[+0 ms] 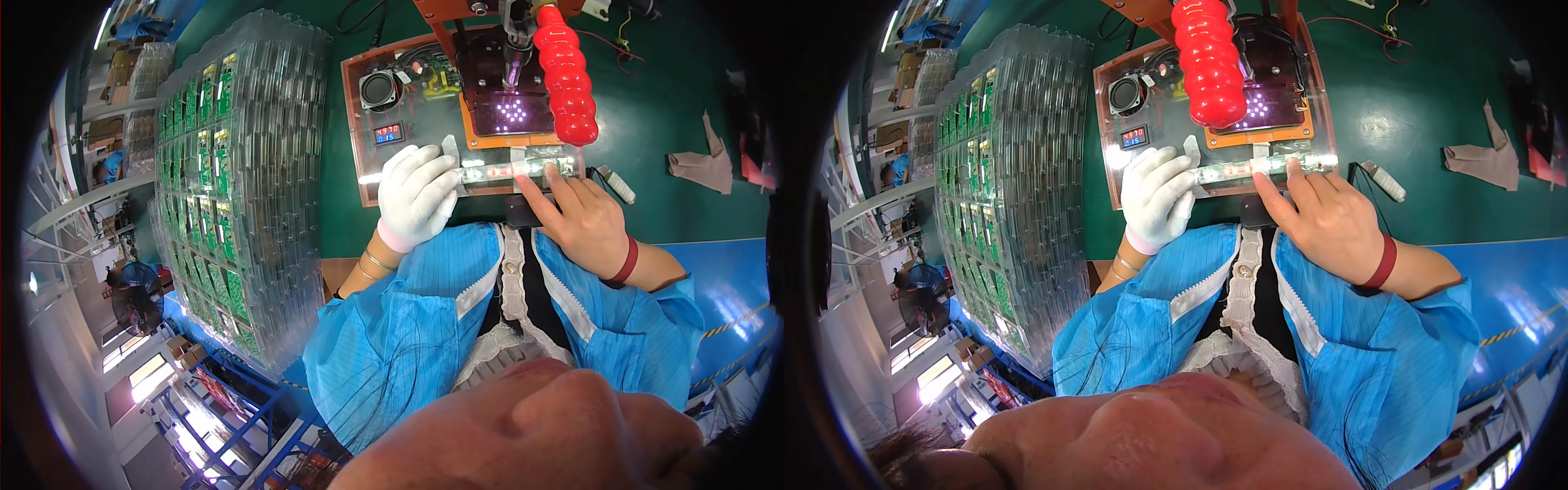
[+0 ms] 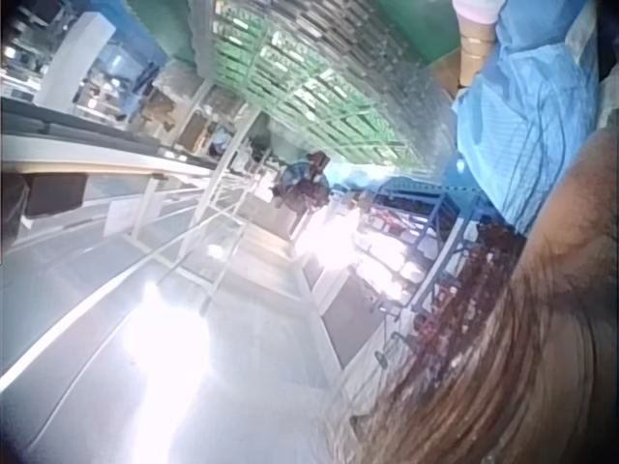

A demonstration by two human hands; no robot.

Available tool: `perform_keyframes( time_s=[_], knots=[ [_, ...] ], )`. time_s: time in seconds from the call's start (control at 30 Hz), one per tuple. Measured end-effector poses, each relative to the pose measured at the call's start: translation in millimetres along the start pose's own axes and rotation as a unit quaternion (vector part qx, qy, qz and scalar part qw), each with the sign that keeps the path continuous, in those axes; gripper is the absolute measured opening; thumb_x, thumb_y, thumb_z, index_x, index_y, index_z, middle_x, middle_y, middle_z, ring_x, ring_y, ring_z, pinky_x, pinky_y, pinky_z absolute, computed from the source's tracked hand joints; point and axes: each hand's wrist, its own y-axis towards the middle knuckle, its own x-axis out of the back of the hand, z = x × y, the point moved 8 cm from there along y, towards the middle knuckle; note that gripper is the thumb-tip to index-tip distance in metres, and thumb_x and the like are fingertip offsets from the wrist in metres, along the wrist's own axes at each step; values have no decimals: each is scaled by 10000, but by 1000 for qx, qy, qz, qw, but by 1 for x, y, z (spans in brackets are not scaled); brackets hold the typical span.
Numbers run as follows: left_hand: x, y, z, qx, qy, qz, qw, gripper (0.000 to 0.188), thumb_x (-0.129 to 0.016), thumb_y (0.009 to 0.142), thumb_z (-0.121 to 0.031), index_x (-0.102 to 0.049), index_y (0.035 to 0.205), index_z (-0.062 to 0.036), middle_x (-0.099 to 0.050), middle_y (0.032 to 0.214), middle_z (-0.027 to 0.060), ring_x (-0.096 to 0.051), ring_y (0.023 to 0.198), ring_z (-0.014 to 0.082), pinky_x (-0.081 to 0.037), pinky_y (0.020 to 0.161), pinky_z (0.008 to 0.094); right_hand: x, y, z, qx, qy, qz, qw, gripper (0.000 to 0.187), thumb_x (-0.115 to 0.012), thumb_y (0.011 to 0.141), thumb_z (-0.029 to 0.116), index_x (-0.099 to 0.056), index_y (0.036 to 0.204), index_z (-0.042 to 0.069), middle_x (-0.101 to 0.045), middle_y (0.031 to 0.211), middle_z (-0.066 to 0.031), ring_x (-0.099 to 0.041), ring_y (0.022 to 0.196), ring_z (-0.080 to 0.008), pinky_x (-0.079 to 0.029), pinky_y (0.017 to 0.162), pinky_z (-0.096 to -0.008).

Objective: Test and inspect printed circuit boards using a manual testing fixture at a workstation.

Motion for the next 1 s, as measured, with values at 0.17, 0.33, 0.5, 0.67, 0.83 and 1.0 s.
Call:
perform_keyframes(
  time_s=[0.17, 0.33, 0.5, 0.67, 0.83, 1.0],
  knots=[
    [0, -1, 0, 2, 2, -1, 1000, 249, -747, 765, -74, -711, 1008, -37, -722, 1100, 137, -671, 1050, 376, -535, 915, 502, -1, -1, 0, 0, -1, 4, 1000, 845, -802, 669, 236, -574, 1474, 118, -675, 1181, -234, -696, 857, -269, -559, 831, -372],
    [0, -1, 0, 3, 6, 1, 1000, 257, -751, 772, -77, -706, 1024, -45, -724, 1104, 133, -672, 1057, 372, -535, 922, 500, 0, 1, 1, -1, 2, -3, 1000, 853, -800, 670, 243, -567, 1481, 119, -675, 1180, -235, -695, 858, -271, -559, 834, -377],
    [0, -2, 0, 2, 2, -7, 1000, 260, -749, 782, -84, -704, 1036, -48, -724, 1105, 132, -673, 1057, 371, -534, 928, 500, 8, 5, 3, 14, -4, -56, 998, 540, -640, 800, 97, -664, 1339, 84, -699, 1065, -241, -672, 737, -248, -564, 707, -334],
    [0, -3, 1, 4, 8, -2, 1000, 243, -741, 798, -101, -707, 1033, -48, -724, 1104, 133, -673, 1058, 372, -534, 929, 497, 9, 6, 3, 13, -3, -54, 998, 537, -640, 805, 100, -662, 1341, 81, -698, 1063, -242, -676, 740, -251, -565, 709, -337],
    [0, -3, 0, 3, 9, -1, 1000, 221, -736, 824, -115, -707, 1033, -50, -723, 1111, 130, -670, 1065, 371, -533, 933, 497, 9, 7, 3, 15, -2, -53, 998, 541, -641, 805, 101, -658, 1345, 78, -697, 1057, -240, -677, 744, -251, -567, 714, -339],
    [0, -4, 1, 2, 8, -5, 1000, 221, -738, 829, -112, -703, 1040, -54, -723, 1120, 129, -669, 1070, 370, -532, 938, 495, 10, 7, 3, 13, 0, -52, 999, 543, -640, 806, 100, -657, 1348, 78, -696, 1056, -239, -679, 747, -251, -568, 718, -341]
  ],
)
